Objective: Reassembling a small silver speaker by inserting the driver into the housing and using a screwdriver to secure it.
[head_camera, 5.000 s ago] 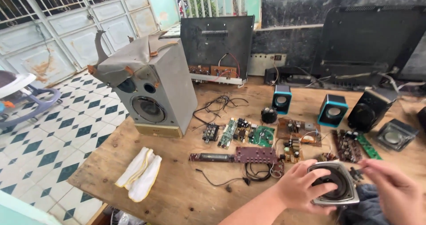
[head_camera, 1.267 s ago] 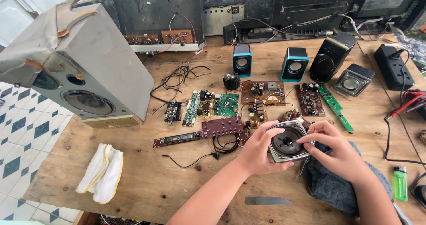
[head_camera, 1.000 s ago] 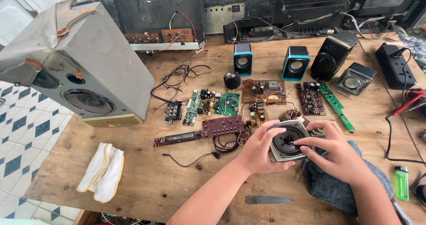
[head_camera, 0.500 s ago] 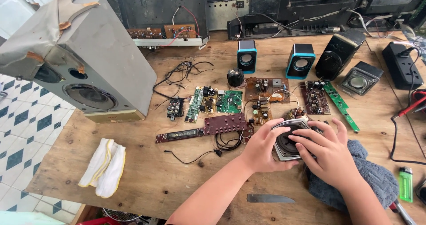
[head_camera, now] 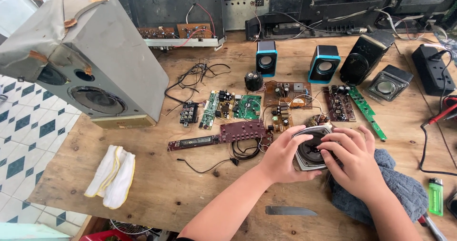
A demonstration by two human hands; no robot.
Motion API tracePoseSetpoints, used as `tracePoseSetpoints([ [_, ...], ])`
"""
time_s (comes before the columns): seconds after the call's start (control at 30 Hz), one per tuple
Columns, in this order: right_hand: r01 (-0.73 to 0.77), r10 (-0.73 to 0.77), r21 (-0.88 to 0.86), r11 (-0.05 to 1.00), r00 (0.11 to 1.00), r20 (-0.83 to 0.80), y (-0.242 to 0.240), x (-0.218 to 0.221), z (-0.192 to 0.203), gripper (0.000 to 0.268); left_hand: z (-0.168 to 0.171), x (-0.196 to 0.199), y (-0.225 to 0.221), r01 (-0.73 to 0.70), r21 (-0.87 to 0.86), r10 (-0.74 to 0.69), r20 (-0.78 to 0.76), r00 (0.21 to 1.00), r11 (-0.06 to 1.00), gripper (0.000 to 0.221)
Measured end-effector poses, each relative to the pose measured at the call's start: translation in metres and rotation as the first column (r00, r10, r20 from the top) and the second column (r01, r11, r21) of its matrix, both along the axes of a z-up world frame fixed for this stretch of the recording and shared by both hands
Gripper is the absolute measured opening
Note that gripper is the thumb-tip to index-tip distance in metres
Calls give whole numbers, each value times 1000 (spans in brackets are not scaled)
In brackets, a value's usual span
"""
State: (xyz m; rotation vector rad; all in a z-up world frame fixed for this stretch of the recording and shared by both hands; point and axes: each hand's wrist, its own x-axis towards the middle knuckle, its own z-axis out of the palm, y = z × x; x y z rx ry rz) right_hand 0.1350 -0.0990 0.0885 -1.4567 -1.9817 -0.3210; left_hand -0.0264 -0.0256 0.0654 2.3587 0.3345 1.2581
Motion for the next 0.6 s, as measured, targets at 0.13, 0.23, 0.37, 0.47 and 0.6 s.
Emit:
tracePoseSetpoints([
  [0.13, 45, -41, -73, 996, 997, 58, 0, 0, -3, 28, -3, 0, 0, -5, 2, 5, -4, 1000, 1000, 63],
  [0.23, 44, -41, -57, 997, 997, 61, -1, -2, 4, 22, -2, 0, 0, -13, 3, 13, -8, 1000, 1000, 63],
  [0.37, 75, -82, -88, 993, 993, -81, -2, -1, 3, 8, -2, 1, 0, -14, 1, 14, -7, 1000, 1000, 63],
  [0.47, 98, -147, -225, 969, 966, -212, -1, 0, 2, 8, -2, 2, 0, -11, 1, 11, -15, 1000, 1000, 63],
  [0.6, 172, -283, -413, 894, 932, -224, 3, -6, 13, 13, -4, 1, -1, -32, 10, 32, 0, 1000, 999, 64],
])
